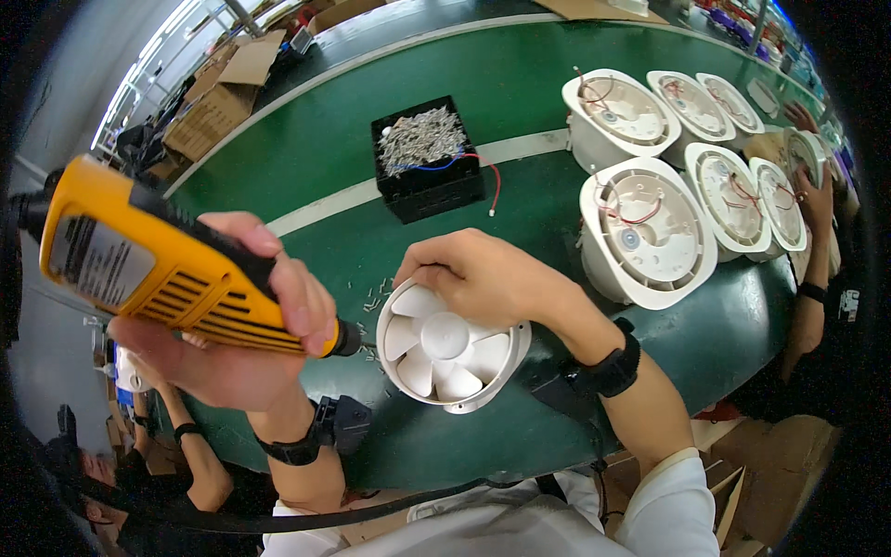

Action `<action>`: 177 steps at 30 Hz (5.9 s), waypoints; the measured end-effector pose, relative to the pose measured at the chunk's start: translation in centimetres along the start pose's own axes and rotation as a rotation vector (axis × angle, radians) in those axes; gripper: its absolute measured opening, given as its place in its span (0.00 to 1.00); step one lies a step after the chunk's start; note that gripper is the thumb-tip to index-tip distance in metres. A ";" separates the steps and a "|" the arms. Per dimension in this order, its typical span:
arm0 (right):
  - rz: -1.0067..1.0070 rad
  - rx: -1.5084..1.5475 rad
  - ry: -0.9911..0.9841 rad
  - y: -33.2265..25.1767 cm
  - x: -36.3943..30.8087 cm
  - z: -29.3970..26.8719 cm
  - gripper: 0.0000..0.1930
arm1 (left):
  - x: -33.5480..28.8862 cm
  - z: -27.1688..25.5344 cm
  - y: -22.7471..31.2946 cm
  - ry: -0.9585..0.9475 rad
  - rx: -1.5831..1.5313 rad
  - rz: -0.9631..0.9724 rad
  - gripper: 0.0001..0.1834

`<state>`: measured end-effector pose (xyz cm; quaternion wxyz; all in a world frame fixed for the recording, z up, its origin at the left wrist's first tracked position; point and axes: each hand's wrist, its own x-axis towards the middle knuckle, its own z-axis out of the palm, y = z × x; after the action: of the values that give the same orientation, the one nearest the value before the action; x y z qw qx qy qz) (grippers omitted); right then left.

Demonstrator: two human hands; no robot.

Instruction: The person uses a yellow power drill to drive screws into white plastic fan housings on a green assembly table. They repeatedly pick up a housing, align it, and fasten it with the drill, then place the finished unit aside. Other workers are visible in the background performing similar assembly tasks.

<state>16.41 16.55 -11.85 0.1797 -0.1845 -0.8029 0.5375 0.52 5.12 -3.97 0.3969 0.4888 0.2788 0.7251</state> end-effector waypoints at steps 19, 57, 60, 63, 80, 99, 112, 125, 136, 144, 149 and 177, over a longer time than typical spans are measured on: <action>-0.015 0.025 0.003 -0.7 0.1 0.1 0.08 | -0.2 0.7 -0.4 0.125 0.094 -0.088 0.54; 0.058 0.028 0.078 -0.6 2.0 -0.2 0.09 | 0.6 -1.0 -0.4 0.169 0.224 -0.007 0.53; 0.061 0.040 0.081 -0.4 2.0 -0.3 0.09 | 0.7 -1.3 -0.7 0.166 0.187 0.006 0.52; 0.043 0.037 0.080 -0.2 2.2 -0.2 0.09 | 0.5 -1.8 -0.8 0.144 0.102 -0.006 0.50; 0.059 0.020 0.082 -0.7 2.1 -0.2 0.09 | 0.6 -1.7 -0.8 0.166 0.219 0.010 0.52; 0.065 0.031 0.080 -0.4 2.2 -0.2 0.09 | 0.7 -1.7 -0.8 0.160 0.216 -0.002 0.52; 0.088 0.146 0.091 0.2 2.1 0.2 0.10 | 0.6 -0.3 -0.3 0.207 0.293 -0.127 0.55; 0.081 -0.086 0.209 -0.7 1.9 -0.1 0.08 | 0.4 -1.4 0.0 0.280 0.214 -0.089 0.51; -0.039 -0.604 0.323 -1.5 0.3 -1.8 0.09 | 0.0 0.5 0.7 0.111 -0.067 0.055 0.49; 0.219 -0.796 0.324 -3.6 -1.5 -2.4 0.09 | 0.2 -0.4 0.0 0.111 0.023 0.090 0.47; -0.082 -0.671 0.390 -1.9 -0.6 -2.5 0.07 | 0.5 -1.0 -0.6 -0.020 0.000 0.076 0.47; -0.180 -0.675 0.329 0.3 0.7 -1.9 0.06 | 0.8 -1.5 -1.7 -0.004 0.010 0.098 0.48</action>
<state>16.76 18.52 -11.37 0.2817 -0.2460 -0.9082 0.1880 -0.56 6.64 -5.52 0.3590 0.5052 0.2575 0.7413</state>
